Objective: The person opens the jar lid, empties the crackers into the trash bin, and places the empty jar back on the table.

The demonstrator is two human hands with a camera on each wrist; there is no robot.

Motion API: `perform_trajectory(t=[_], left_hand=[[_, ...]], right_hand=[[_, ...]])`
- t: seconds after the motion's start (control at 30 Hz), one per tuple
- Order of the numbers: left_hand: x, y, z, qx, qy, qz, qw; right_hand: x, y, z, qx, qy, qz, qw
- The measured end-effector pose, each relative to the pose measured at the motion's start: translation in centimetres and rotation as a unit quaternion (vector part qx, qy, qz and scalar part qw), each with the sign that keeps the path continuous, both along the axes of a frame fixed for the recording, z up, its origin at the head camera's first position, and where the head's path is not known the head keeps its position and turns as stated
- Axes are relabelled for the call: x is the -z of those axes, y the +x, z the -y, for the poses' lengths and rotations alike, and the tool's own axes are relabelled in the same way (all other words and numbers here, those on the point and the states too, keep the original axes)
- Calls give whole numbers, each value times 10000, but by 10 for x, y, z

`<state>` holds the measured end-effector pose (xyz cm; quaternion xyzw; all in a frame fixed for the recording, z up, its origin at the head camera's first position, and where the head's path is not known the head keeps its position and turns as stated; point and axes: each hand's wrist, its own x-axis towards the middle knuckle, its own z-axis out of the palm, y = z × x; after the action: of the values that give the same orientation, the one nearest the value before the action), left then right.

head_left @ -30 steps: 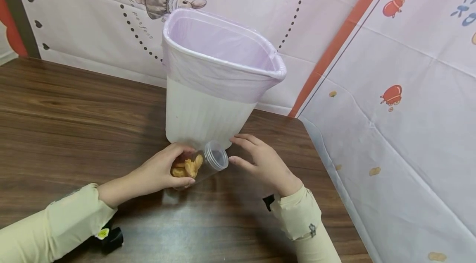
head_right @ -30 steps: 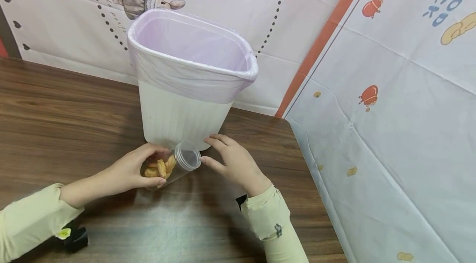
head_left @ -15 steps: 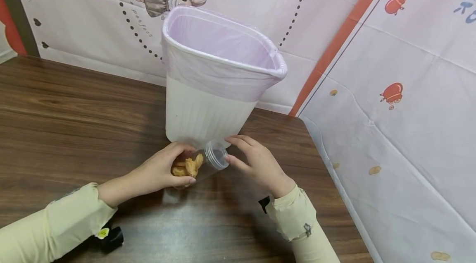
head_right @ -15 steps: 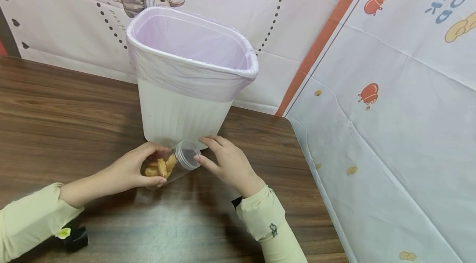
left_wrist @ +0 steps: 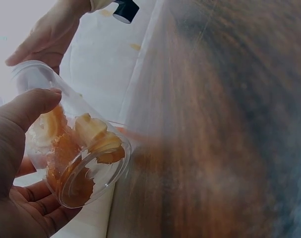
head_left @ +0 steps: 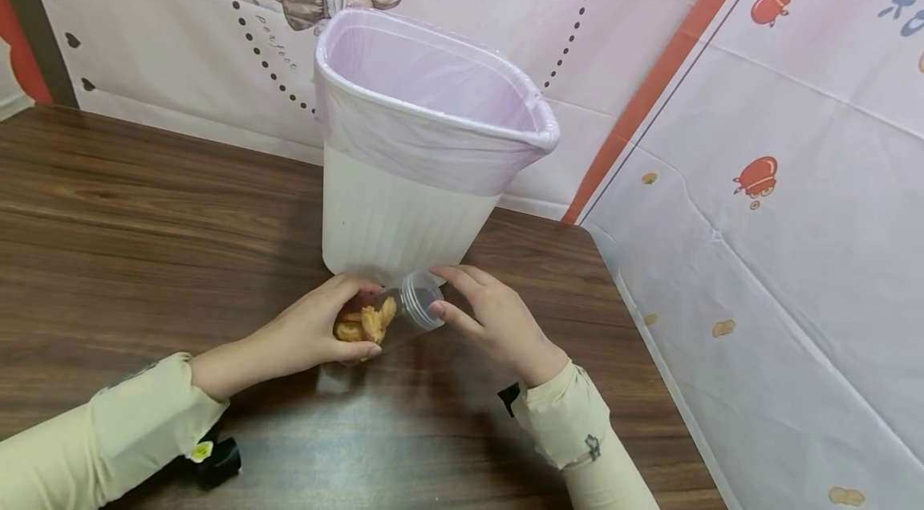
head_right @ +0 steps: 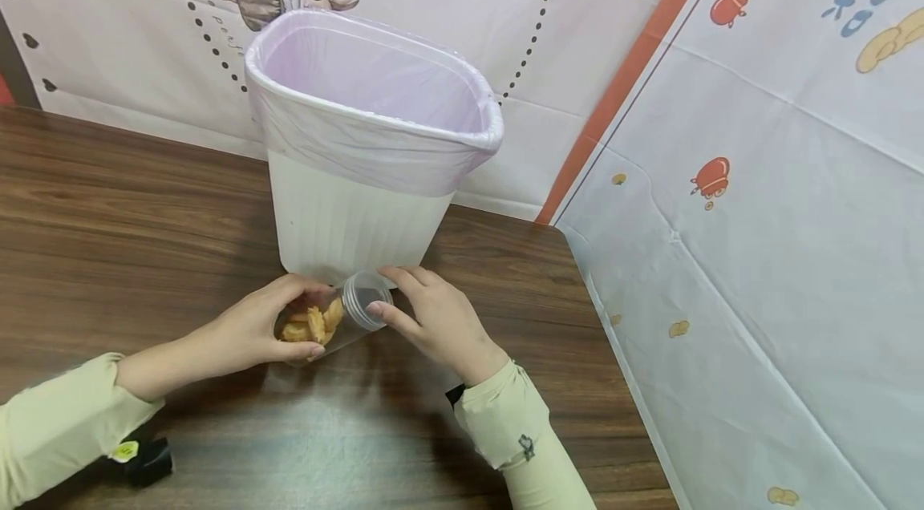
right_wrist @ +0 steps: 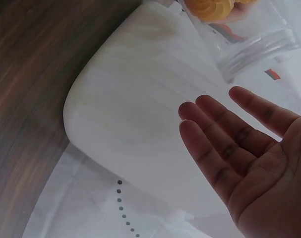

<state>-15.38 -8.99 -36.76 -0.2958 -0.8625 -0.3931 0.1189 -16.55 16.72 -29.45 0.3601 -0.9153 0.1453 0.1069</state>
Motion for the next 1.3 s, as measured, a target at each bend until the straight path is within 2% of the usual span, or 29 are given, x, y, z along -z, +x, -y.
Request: perform_trajectory(t=[0.2,0.47,0.73,1.0,1.3], left_hand=[[-1,0,0,-5,-15,-41,10000],[0,0,-1,-55,-96,-153,9998],[1,0,-2,-15,-97,-142,9999],[-1,-1,0,17,-130,-208,9997],[0,-2,0,67,-208,-109,9997]], right_hand=[[2,2,3,-47,50,-155,9999],[5,6,9,266,94,-385,9989],[10,8,13,371,-6,-636,9973],[7,9,16,416,-93,-451,9981],[7,8,13,333,-169,-300,9989]])
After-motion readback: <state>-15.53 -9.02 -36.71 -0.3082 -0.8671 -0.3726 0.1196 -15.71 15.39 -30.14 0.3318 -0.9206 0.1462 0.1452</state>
